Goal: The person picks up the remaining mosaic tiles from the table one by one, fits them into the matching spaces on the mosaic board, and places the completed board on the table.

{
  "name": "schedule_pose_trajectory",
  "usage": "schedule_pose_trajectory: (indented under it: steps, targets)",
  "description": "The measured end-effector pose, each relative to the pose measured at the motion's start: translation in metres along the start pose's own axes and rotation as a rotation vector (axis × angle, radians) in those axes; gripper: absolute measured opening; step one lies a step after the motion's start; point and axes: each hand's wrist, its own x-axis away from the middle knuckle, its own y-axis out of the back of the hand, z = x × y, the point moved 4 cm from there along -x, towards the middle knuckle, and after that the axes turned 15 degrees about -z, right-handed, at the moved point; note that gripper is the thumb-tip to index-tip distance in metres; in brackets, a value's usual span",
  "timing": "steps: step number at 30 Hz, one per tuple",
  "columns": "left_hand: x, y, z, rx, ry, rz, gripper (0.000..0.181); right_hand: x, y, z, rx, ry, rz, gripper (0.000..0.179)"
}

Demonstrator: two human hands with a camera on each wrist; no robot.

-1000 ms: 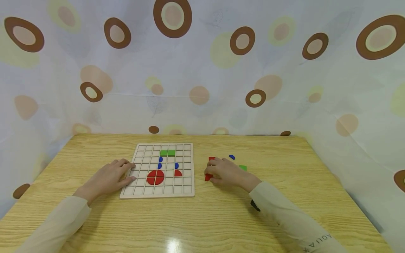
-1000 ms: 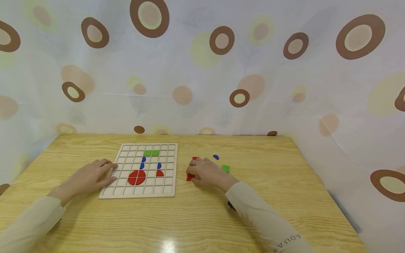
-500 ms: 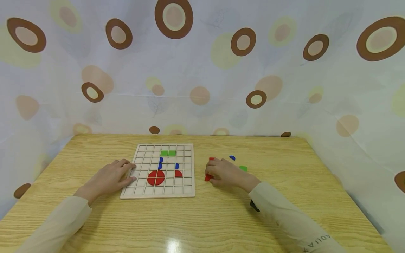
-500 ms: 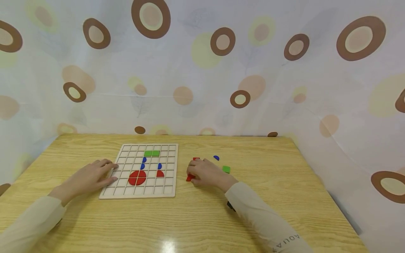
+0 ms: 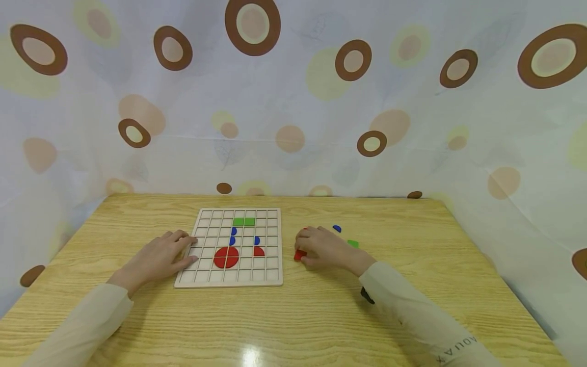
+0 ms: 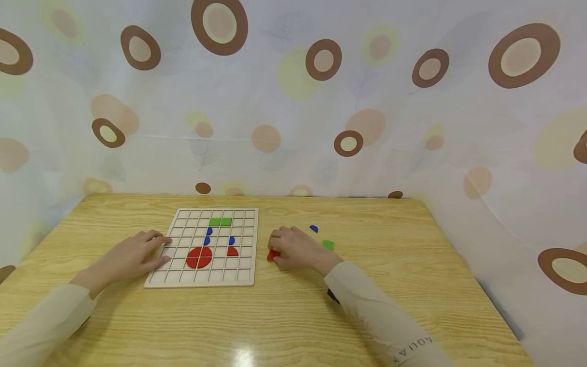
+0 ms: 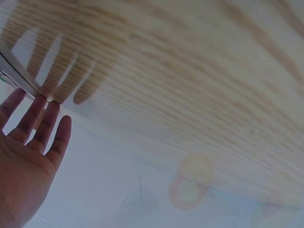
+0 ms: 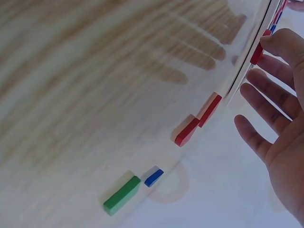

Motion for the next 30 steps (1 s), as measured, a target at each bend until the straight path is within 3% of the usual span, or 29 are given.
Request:
schedule_pose_trajectory:
  steps: [10, 30]
  targets:
    - [0.000, 0.001, -0.001, 0.001, -0.001, -0.002, 0.044, -0.016, 0.002, 0.009, -0.006, 0.040, 0.013, 0.017]
    - [0.000, 0.000, -0.001, 0.010, 0.002, -0.008, 0.044, -0.048, -0.017, 0.038, 0.004, 0.104, 0.119, 0.023]
